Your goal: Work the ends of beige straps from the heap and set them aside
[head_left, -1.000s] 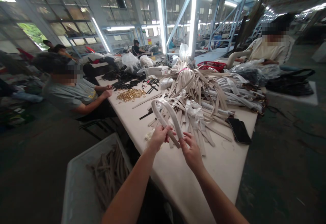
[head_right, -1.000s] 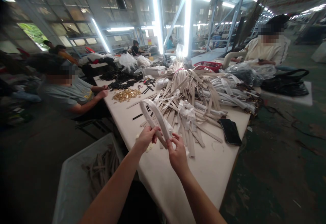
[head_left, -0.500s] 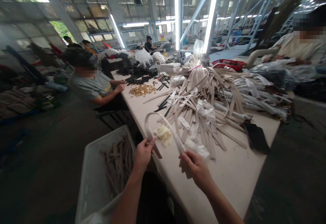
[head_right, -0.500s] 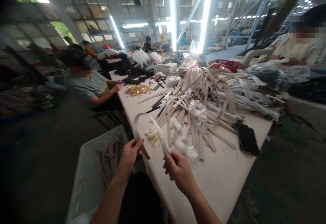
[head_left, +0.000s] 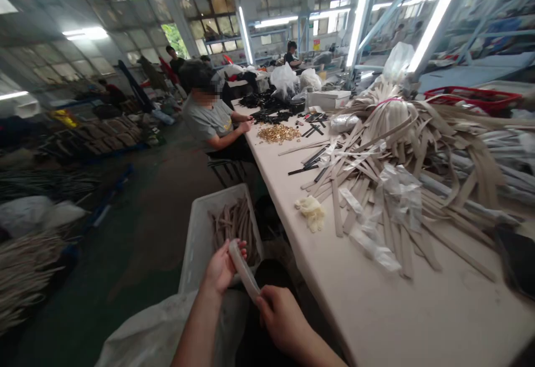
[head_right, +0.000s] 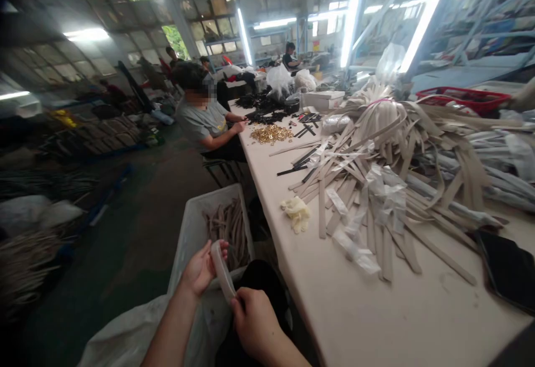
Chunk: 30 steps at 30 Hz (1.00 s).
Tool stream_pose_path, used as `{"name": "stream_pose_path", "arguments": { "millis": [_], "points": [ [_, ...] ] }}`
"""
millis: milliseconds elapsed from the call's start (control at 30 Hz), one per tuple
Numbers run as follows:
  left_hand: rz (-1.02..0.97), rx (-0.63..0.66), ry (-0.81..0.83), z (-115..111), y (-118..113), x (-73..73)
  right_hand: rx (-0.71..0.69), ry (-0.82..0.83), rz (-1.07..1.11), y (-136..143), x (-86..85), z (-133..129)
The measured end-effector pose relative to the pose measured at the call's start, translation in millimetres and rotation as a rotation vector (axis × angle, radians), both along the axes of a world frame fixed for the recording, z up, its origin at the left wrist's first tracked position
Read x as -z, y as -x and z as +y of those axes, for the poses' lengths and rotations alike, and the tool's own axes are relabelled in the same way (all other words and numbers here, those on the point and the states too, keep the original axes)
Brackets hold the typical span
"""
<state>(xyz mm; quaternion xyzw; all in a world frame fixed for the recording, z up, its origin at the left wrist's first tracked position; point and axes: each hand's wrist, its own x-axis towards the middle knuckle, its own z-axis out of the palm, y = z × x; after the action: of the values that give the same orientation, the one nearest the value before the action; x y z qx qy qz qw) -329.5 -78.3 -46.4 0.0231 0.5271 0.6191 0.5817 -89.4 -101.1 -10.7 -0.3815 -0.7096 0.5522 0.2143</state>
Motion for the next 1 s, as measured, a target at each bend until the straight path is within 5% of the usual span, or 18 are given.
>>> {"name": "stream_pose_path", "arguments": {
  "millis": [100, 300, 500, 633, 800, 900, 1000],
  "points": [
    [0.127, -0.106, 0.075, 9.8, 23.7, 17.6, -0.103, 0.004, -0.109, 19.1, 28.3, -15.0],
    [0.354, 0.015, 0.101, 59.5, 102.8, 27.2, -0.204, 0.079, -0.249, 14.1, 66.0, -13.8],
    [0.537, -0.023, 0.169, 117.3, 182.1, 19.0, -0.227, 0.1, -0.298, 11.2, 78.4, -2.8],
    [0.729, -0.092, 0.35, 122.7, 203.3, 29.1, -0.258, 0.109, -0.31, 15.0, 77.6, -0.5],
    [0.923, -0.051, 0.468, 101.0, 160.9, 65.4, -0.241, 0.078, -0.298, 7.1, 63.4, 1.8],
    [0.976, 0.047, 0.415, 97.4, 102.0, 88.7, -0.145, 0.048, -0.237, -13.0, 42.8, 15.0],
    [1.073, 0.103, 0.211, 99.2, 26.8, 91.6, 0.081, -0.035, -0.182, -49.3, 20.4, 51.4]
  ]
}}
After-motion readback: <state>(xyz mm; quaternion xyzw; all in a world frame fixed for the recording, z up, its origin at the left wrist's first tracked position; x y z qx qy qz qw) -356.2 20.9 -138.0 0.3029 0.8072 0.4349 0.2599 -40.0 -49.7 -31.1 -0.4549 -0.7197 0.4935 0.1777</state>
